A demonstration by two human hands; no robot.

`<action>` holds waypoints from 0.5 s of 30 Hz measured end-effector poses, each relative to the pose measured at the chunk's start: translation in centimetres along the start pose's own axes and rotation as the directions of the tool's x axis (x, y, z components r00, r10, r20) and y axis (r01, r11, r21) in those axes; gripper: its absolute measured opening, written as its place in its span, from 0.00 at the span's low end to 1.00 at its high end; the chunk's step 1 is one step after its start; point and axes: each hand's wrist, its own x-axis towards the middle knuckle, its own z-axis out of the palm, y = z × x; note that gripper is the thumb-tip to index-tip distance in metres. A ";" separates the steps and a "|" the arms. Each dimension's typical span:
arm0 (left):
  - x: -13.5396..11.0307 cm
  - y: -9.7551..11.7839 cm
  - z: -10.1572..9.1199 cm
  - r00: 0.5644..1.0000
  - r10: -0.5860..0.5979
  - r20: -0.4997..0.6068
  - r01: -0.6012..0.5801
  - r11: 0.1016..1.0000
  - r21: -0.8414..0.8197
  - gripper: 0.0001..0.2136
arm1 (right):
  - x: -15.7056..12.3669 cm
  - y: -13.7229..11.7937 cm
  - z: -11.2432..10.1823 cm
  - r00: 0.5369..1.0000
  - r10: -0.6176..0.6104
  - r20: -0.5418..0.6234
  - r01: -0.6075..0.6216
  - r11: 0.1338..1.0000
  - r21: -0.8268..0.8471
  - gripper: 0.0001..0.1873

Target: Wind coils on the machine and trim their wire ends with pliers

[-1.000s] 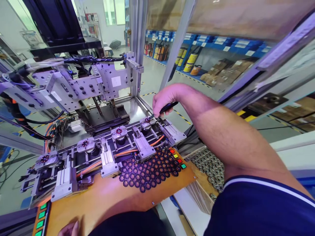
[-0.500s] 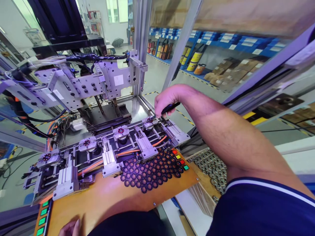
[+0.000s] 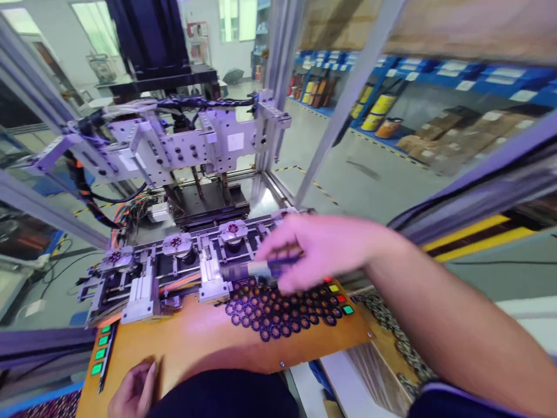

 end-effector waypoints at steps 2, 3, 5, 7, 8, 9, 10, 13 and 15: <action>-0.2 0.1 -0.4 0.997 0.038 0.069 -0.037 0.999 -0.013 0.13 | 0.2 0.3 5.7 0.996 -0.088 0.019 0.086 0.992 0.094 0.23; -0.3 0.3 -0.5 0.994 0.038 0.098 -0.036 0.999 -0.020 0.12 | 0.7 1.0 9.0 0.994 -0.103 0.028 0.096 0.979 0.182 0.23; -0.6 1.4 -0.7 0.988 0.024 0.153 -0.019 0.999 -0.034 0.12 | 3.0 3.2 15.8 1.000 -0.030 -0.003 0.028 0.891 0.452 0.28; -0.8 2.9 -0.6 0.967 0.048 0.250 -0.030 0.997 -0.076 0.12 | 6.3 5.5 22.3 0.994 0.083 -0.072 -0.004 0.684 0.730 0.26; -0.9 3.8 -0.5 0.946 0.075 0.314 -0.043 0.993 -0.106 0.12 | 8.2 6.4 25.2 0.989 0.123 -0.084 -0.016 0.649 0.761 0.26; -1.0 4.5 -0.3 0.922 0.101 0.375 -0.054 0.990 -0.134 0.12 | 9.9 7.3 27.6 0.984 0.149 -0.100 -0.019 0.642 0.766 0.25; -1.1 5.2 -0.2 0.898 0.120 0.424 -0.060 0.987 -0.152 0.13 | 11.4 7.9 29.6 0.978 0.171 -0.119 -0.019 0.641 0.768 0.25; -1.4 6.3 0.2 0.866 0.103 0.489 -0.043 0.990 -0.132 0.13 | 13.9 9.3 32.4 0.957 0.224 -0.182 -0.028 0.700 0.714 0.27; -1.7 6.5 0.4 0.868 0.070 0.492 -0.031 0.996 -0.087 0.15 | 13.8 10.2 32.5 0.943 0.249 -0.220 -0.056 0.770 0.635 0.26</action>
